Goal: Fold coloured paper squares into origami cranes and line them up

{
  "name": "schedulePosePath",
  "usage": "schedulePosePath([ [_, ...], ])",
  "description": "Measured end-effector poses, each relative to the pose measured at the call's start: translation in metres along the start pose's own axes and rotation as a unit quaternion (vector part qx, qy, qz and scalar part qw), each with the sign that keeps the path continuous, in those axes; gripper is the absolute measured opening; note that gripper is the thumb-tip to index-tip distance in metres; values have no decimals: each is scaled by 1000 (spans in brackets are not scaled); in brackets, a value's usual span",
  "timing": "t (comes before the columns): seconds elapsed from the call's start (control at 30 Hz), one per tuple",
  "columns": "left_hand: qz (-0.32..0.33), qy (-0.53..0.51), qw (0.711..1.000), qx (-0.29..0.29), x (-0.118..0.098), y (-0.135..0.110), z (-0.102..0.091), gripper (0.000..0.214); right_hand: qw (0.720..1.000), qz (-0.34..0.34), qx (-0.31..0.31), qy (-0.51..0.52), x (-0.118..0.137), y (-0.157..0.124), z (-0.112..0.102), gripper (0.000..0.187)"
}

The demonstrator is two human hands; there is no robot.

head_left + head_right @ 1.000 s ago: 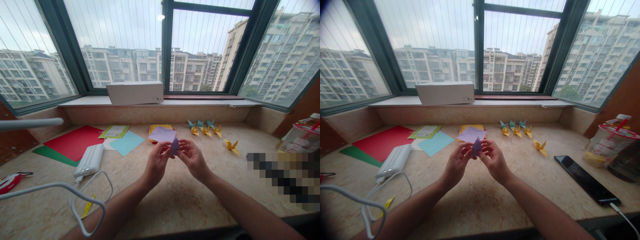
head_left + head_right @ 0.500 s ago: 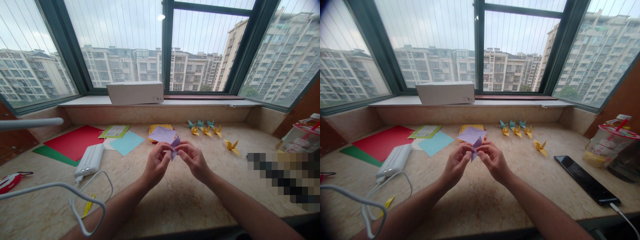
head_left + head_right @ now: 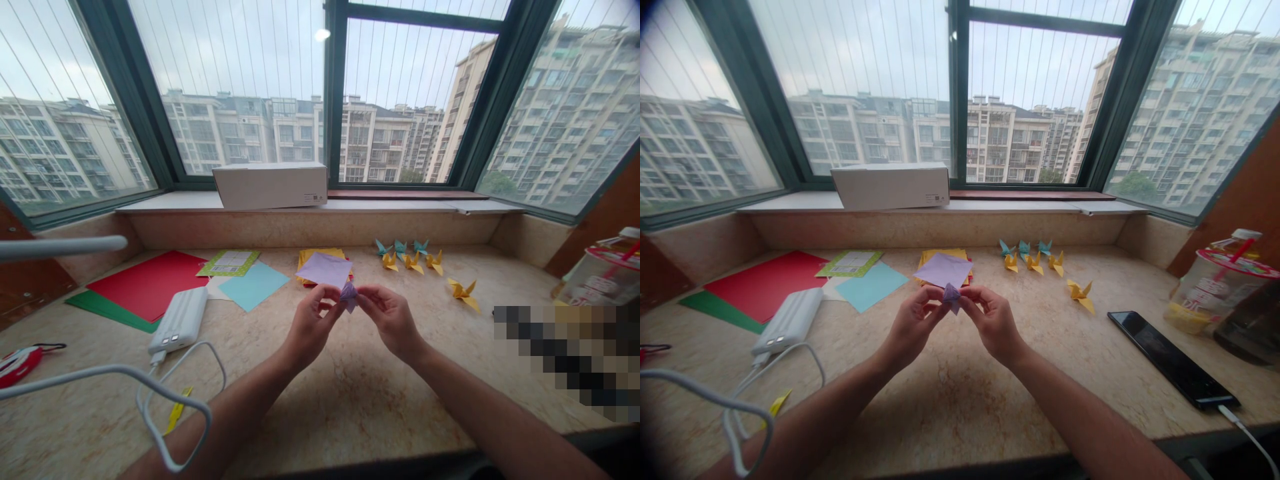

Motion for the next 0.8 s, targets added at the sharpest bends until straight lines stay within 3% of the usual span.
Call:
schedulePosePath([
  [0.2,-32,-46,997,54,9,2,6,27,999,37,25,25,2,4,1,26],
  [0.33,1,-45,998,45,7,1,3,36,991,80,21,101,-7,3,2,28],
  [0.47,31,-12,998,58,4,-1,3,43,987,79,-7,142,-5,4,2,32],
  [0.67,51,38,995,73,4,-2,4,47,995,59,-12,75,1,5,1,27],
  [0.8,96,84,990,67,-3,-4,3,32,997,48,32,47,6,2,3,27],
])
Point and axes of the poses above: each hand's wrist, its own y-axis towards the middle knuckle, its own z-axis out of the palm, x = y × z, the point moved 6 cm from there along y, towards the middle knuckle, and after that the axes turned 15 degrees about -z, right-handed, at the moved point
